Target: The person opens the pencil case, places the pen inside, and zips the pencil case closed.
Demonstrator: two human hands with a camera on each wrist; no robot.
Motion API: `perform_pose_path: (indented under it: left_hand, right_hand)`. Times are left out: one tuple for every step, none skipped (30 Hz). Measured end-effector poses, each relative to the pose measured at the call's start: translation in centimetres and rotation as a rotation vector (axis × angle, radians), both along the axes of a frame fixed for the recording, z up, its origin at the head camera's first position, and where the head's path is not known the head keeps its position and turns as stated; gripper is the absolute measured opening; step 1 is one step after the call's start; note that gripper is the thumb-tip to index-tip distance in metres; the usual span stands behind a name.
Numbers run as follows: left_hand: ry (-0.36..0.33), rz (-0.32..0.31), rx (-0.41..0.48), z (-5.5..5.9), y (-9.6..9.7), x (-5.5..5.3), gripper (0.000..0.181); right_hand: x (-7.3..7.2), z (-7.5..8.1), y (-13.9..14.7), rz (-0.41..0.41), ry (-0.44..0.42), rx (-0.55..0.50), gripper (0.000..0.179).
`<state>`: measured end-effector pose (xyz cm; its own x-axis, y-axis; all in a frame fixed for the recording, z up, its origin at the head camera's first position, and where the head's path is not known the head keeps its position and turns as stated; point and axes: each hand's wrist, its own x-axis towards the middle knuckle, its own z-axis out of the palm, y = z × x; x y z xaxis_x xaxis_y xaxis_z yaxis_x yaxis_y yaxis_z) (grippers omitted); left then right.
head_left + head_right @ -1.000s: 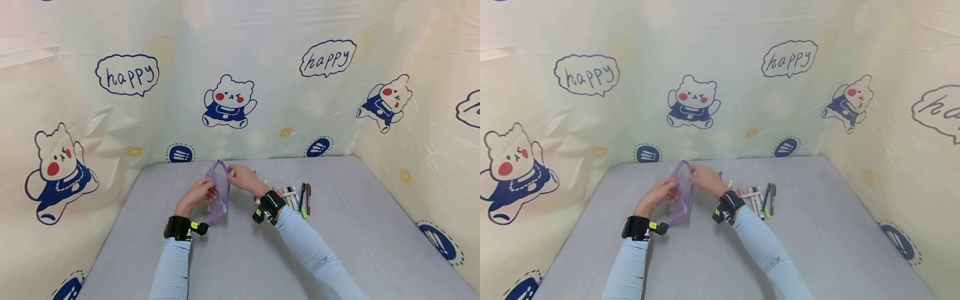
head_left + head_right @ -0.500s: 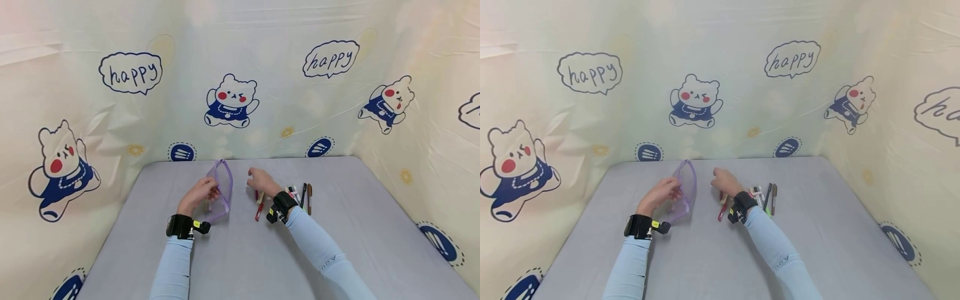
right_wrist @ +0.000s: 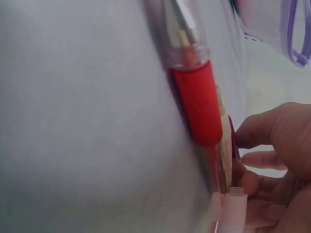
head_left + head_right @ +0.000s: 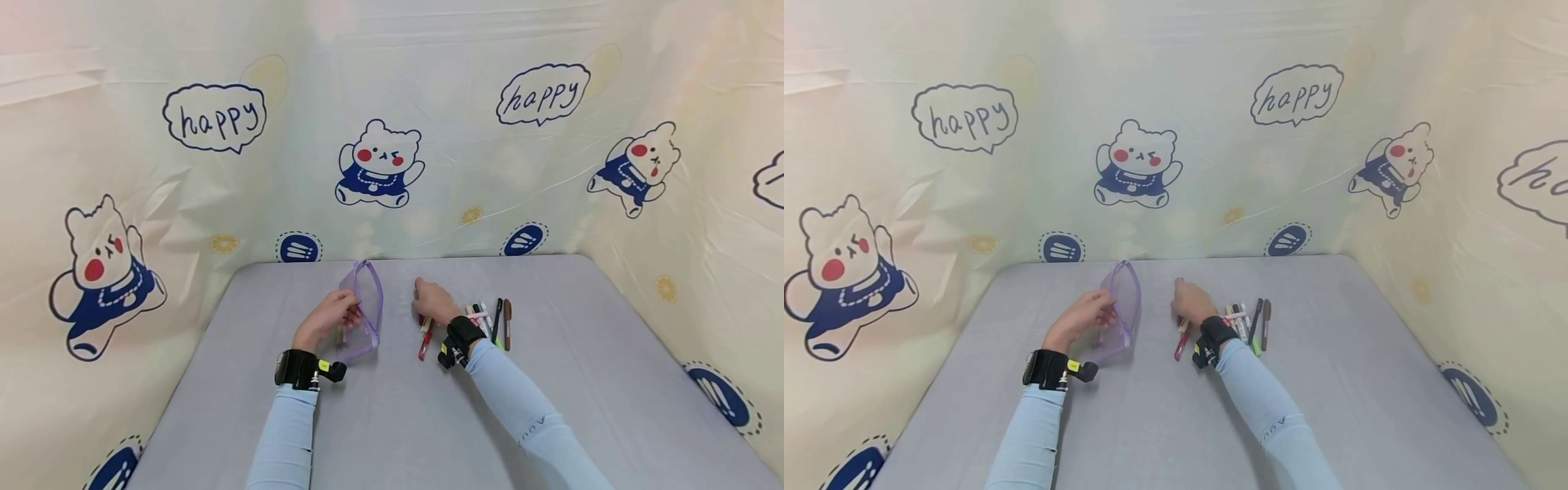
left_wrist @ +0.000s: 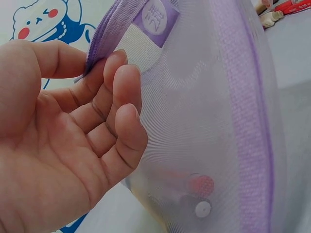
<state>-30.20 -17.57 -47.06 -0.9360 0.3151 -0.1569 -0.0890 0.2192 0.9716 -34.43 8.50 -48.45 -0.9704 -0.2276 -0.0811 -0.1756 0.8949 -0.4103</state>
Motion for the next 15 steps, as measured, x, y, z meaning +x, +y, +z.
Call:
perform_pose_path:
  left_hand:
    - [-0.003, 0.002, 0.001, -0.02, 0.02, -0.01, 0.025]
    - [-0.008, 0.006, 0.003, -0.03, 0.04, 0.00, 0.025]
    - [-0.012, 0.009, 0.004, -0.03, 0.05, 0.00, 0.025]
    - [-0.014, 0.009, 0.004, -0.02, 0.06, 0.01, 0.025]
    - [-0.014, 0.007, 0.003, -0.01, 0.07, 0.02, 0.025]
    - [-0.019, 0.009, 0.004, 0.02, 0.09, 0.02, 0.025]
    - [-0.021, 0.010, 0.004, 0.02, 0.10, -0.01, 0.025]
    - [-0.022, 0.009, 0.005, 0.03, 0.11, -0.02, 0.025]
    - [-0.022, 0.007, 0.005, 0.05, 0.12, -0.04, 0.025]
    - [-0.024, 0.007, 0.004, 0.07, 0.12, -0.06, 0.025]
    - [-0.026, 0.008, 0.005, 0.09, 0.11, -0.06, 0.025]
    - [-0.026, 0.008, 0.004, 0.11, 0.10, -0.08, 0.025]
    - [-0.028, 0.010, 0.005, 0.13, 0.10, -0.10, 0.025]
    - [-0.026, 0.007, 0.003, 0.16, 0.09, -0.10, 0.025]
    - [-0.026, 0.006, 0.005, 0.15, 0.07, -0.12, 0.025]
  right_hand:
    - [0.01, -0.01, -0.03, -0.003, -0.003, -0.001, 0.018]
    - [0.02, 0.00, -0.07, -0.005, -0.005, 0.001, 0.018]
    - [0.04, 0.03, -0.10, -0.008, -0.009, 0.000, 0.019]
    - [0.05, 0.06, -0.13, -0.010, -0.011, 0.002, 0.021]
    - [0.06, 0.07, -0.15, -0.016, -0.014, 0.000, 0.021]
    - [0.07, 0.10, -0.17, -0.020, -0.015, -0.001, 0.021]
    - [0.08, 0.14, -0.18, -0.028, -0.019, -0.007, 0.021]
    - [0.12, 0.21, -0.17, -0.035, -0.021, -0.018, 0.021]
    - [0.15, 0.27, -0.17, -0.043, -0.023, -0.030, 0.021]
    - [0.18, 0.37, -0.17, -0.052, -0.024, -0.043, 0.021]
    - [0.22, 0.46, -0.18, -0.062, -0.030, -0.063, 0.022]
    - [0.26, 0.55, -0.17, -0.072, -0.030, -0.081, 0.024]
    - [0.27, 0.63, -0.16, -0.084, -0.028, -0.102, 0.027]
    - [0.27, 0.72, -0.17, -0.095, -0.024, -0.126, 0.031]
    - [0.23, 0.73, -0.20, -0.106, -0.019, -0.151, 0.034]
